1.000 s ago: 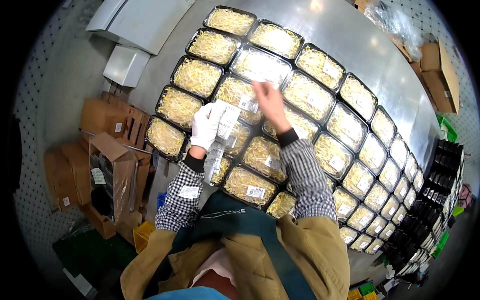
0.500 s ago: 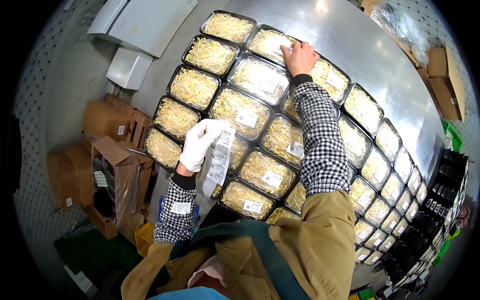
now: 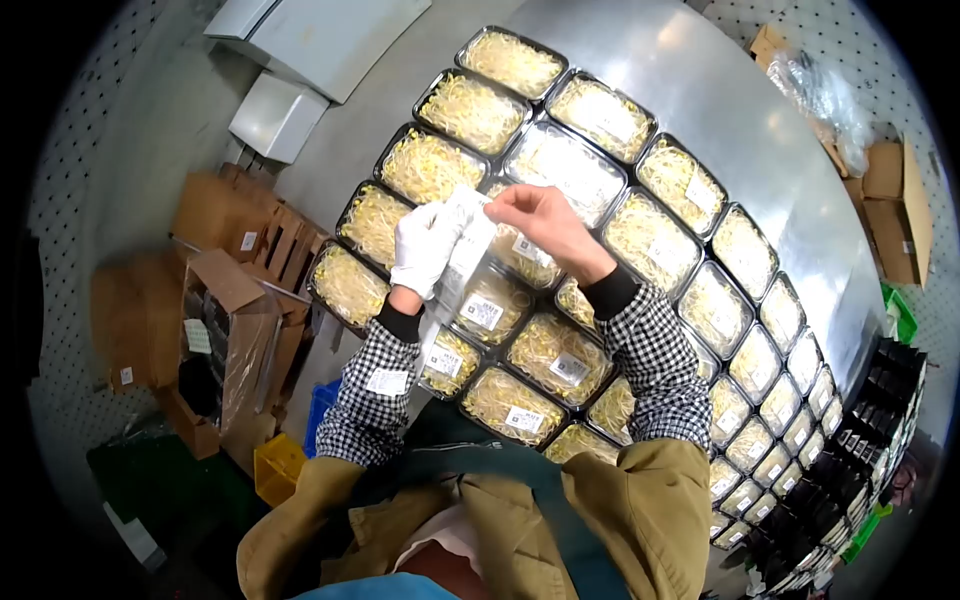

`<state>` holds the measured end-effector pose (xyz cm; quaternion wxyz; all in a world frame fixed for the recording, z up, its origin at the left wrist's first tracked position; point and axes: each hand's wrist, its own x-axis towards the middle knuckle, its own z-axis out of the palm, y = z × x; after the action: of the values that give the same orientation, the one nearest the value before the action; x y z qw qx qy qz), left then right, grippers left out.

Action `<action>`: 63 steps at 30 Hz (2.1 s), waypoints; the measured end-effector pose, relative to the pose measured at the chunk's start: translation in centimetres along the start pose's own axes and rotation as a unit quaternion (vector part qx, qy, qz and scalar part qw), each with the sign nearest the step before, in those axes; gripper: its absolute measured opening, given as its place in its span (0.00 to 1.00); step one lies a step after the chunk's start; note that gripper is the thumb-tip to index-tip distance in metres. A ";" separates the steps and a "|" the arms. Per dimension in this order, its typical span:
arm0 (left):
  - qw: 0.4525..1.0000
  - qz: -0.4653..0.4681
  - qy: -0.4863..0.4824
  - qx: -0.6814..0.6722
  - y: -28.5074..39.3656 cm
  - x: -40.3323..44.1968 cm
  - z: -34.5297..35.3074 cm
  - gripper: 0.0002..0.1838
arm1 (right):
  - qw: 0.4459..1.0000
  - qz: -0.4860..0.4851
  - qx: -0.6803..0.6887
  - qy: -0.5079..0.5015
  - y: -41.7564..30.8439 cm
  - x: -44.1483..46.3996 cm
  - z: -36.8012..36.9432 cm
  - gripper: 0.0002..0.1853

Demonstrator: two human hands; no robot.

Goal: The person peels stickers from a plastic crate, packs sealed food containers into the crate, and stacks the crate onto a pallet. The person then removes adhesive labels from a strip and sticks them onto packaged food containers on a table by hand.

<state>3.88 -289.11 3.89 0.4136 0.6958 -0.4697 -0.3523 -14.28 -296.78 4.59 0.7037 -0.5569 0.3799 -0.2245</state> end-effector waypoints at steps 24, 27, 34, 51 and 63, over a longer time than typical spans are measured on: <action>0.998 -0.034 -0.023 0.044 -3.5 0.4 -8.6 0.10 | 0.991 0.013 -0.067 -0.116 -1.1 4.3 7.9 0.13; 0.981 -0.018 -0.111 -0.157 -5.0 0.3 -7.4 0.10 | 0.985 -0.048 -0.163 -0.043 -0.5 5.2 6.3 0.13; 0.955 -0.060 -0.175 -0.232 -4.8 -2.0 -9.1 0.09 | 0.796 -0.048 -0.458 0.393 4.1 18.1 0.7 0.22; 0.992 -0.090 -0.069 -0.050 -5.9 -2.5 -10.6 0.15 | 0.996 0.019 -0.083 -0.025 0.4 1.3 12.0 0.09; 0.907 -0.132 -0.163 -0.365 -5.2 -7.9 -15.4 0.11 | 0.702 -0.099 -0.629 0.320 7.2 12.8 11.0 0.21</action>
<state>16.86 -276.76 6.32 0.5066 0.4847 -0.2731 -0.6587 1.45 -297.50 -4.92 0.0000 -0.7990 0.5778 -0.1664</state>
